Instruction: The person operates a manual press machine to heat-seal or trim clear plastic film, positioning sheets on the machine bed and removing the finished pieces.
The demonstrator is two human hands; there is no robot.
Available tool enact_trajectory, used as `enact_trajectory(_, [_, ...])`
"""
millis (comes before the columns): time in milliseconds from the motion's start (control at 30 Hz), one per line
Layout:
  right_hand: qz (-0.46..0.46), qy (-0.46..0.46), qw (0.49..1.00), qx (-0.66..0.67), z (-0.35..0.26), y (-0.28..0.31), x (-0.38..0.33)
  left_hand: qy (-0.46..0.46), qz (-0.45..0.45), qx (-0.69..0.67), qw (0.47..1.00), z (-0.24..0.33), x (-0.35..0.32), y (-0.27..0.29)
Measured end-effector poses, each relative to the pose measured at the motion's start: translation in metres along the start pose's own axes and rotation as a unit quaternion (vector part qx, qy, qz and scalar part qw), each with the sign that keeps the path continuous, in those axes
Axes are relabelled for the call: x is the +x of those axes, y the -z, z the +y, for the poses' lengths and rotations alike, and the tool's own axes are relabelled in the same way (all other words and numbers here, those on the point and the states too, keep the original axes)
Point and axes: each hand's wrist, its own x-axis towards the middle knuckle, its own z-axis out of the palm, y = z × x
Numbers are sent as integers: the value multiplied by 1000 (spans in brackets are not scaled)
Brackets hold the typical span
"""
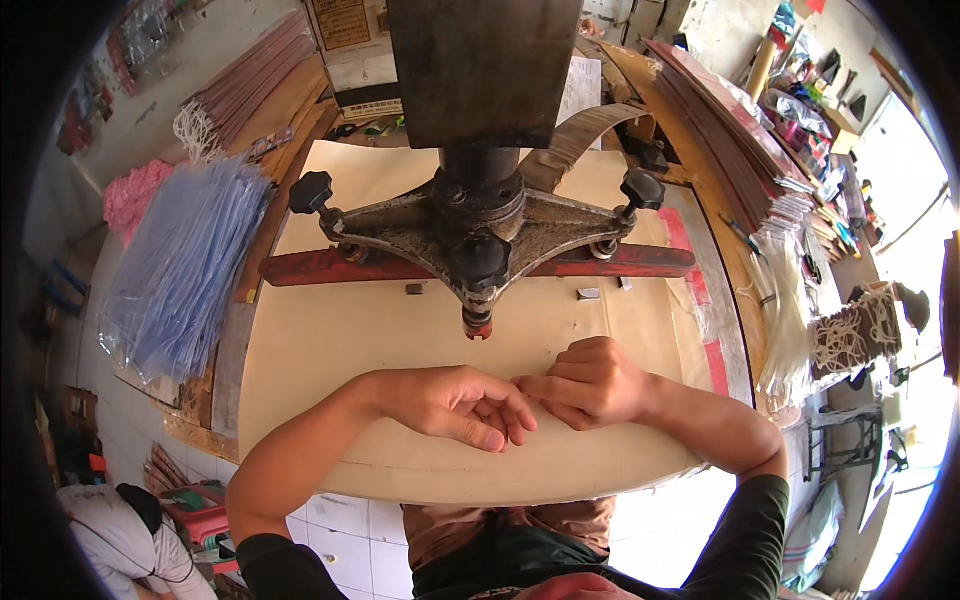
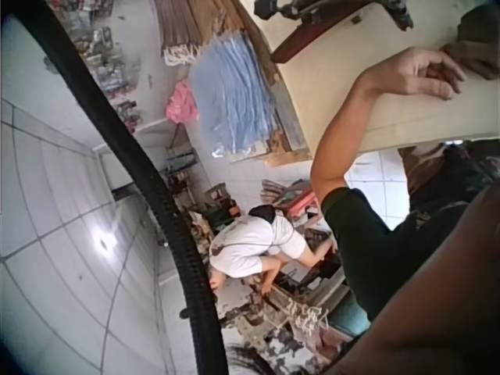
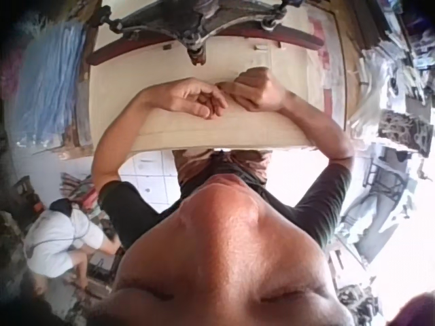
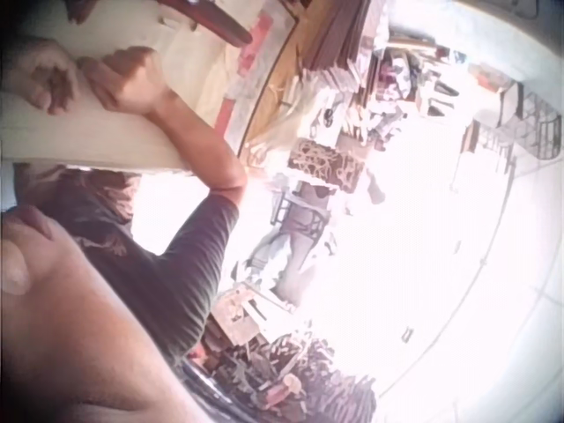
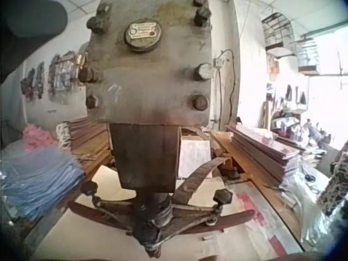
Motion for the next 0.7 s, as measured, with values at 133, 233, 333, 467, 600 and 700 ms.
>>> enact_trajectory(133, [0, 1, 1000, 9, 0, -1, 2, -10, 0, -10, 1000, -2, -2, 0])
enact_trajectory(233, [9, 5, 1000, 11, 1, -4, 0, -8, 6, -12, 1000, -1, -3, -2])
enact_trajectory(333, [6, -4, 1000, -5, 1, -5, -1, -11, 12, -8, 1000, -1, -3, -2])
enact_trajectory(467, [1, -11, 1000, 2, 1, -4, -1, -6, 9, -14, 1000, -1, -3, -2])
enact_trajectory(600, [-3, -13, 1000, 2, 1, -3, 0, -5, 7, -11, 1000, 0, -3, -2])
enact_trajectory(700, [-4, -16, 1000, -7, 1, -2, 0, -2, 7, -9, 1000, 1, -3, -2])
